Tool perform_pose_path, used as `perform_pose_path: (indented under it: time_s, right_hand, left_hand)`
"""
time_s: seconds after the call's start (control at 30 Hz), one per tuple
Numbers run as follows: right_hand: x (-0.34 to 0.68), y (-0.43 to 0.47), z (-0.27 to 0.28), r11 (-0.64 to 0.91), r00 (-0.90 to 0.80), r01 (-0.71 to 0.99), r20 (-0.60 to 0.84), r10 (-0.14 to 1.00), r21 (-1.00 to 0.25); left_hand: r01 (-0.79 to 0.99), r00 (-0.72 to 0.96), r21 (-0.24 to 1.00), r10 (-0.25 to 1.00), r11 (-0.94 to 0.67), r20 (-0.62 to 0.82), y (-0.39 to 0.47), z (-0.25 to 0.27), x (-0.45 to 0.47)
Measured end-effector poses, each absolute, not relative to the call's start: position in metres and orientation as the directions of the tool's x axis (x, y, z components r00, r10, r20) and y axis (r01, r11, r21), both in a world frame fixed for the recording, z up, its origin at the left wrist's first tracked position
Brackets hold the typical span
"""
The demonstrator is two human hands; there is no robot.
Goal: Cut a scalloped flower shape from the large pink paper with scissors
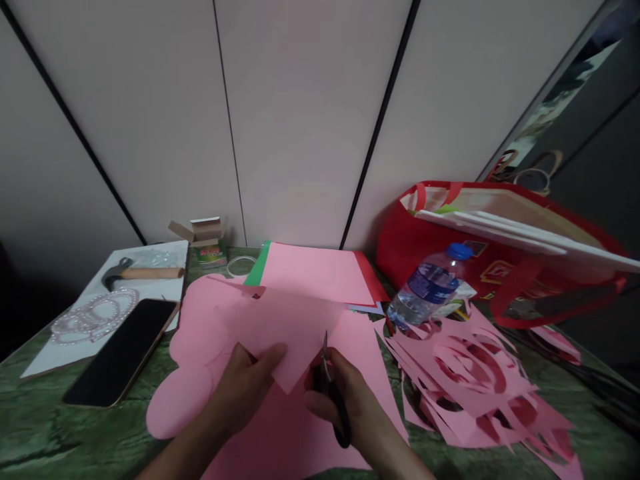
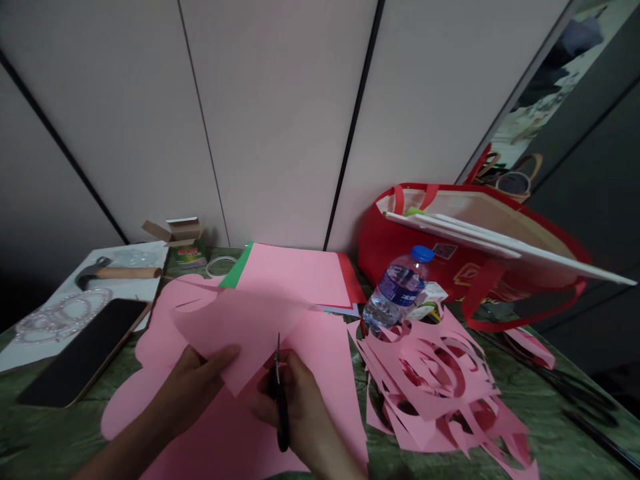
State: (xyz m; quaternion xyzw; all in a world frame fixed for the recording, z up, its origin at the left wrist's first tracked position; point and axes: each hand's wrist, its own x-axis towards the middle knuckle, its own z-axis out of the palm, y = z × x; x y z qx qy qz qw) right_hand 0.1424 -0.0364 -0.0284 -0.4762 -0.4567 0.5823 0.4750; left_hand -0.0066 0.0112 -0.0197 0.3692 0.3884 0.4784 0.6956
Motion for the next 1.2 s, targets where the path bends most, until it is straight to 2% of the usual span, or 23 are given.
perform_pose_path:
  time_s: [0.2, 0.3, 0.4, 0.6, 0.9, 1.07, 1.2]
  right_hand:
    - [0.138, -0.042, -0.023, -0.263, -0.161, -0.041, -0.253, 0.954, -0.964]
    - [0.138, -0.044, -0.017, -0.178, -0.237, -0.074, -0.156, 0.959, -0.981]
    - [0.138, -0.042, -0.016, -0.101, -0.233, -0.101, -0.075, 0.97, -0.99]
    - [0.135, -0.033, -0.019, -0.118, -0.228, -0.056, -0.103, 0.968, -0.991]
    - [0.128, -0.011, -0.008, -0.088, -0.231, -0.115, -0.059, 0.971, -0.989]
    - [0.132, -0.01, -0.014, -0.032, -0.198, -0.16, 0.0, 0.98, -0.987]
    - [0.134, -0.017, -0.024, -0.027, -0.158, -0.151, -0.003, 0.987, -0.988]
  left_hand:
    - [-0.479, 0.13, 0.848, 0.974, 0.226, -0.185, 0.008, -0.012, -0.004]
    - [-0.475, 0.126, 0.853, 0.976, 0.218, -0.18, 0.007, -0.012, -0.004]
    - [-0.463, 0.124, 0.855, 0.972, 0.235, -0.2, 0.006, -0.015, -0.003]
    - [-0.501, 0.109, 0.83, 0.97, 0.243, -0.218, 0.008, -0.014, -0.002]
    - [-0.544, 0.01, 0.83, 0.99, 0.122, -0.139, 0.024, -0.009, 0.001]
    - [-0.551, 0.067, 0.825, 0.992, 0.123, -0.103, 0.027, -0.01, 0.01]
    - [-0.532, 0.094, 0.828, 0.984, 0.178, -0.151, 0.023, -0.011, 0.013]
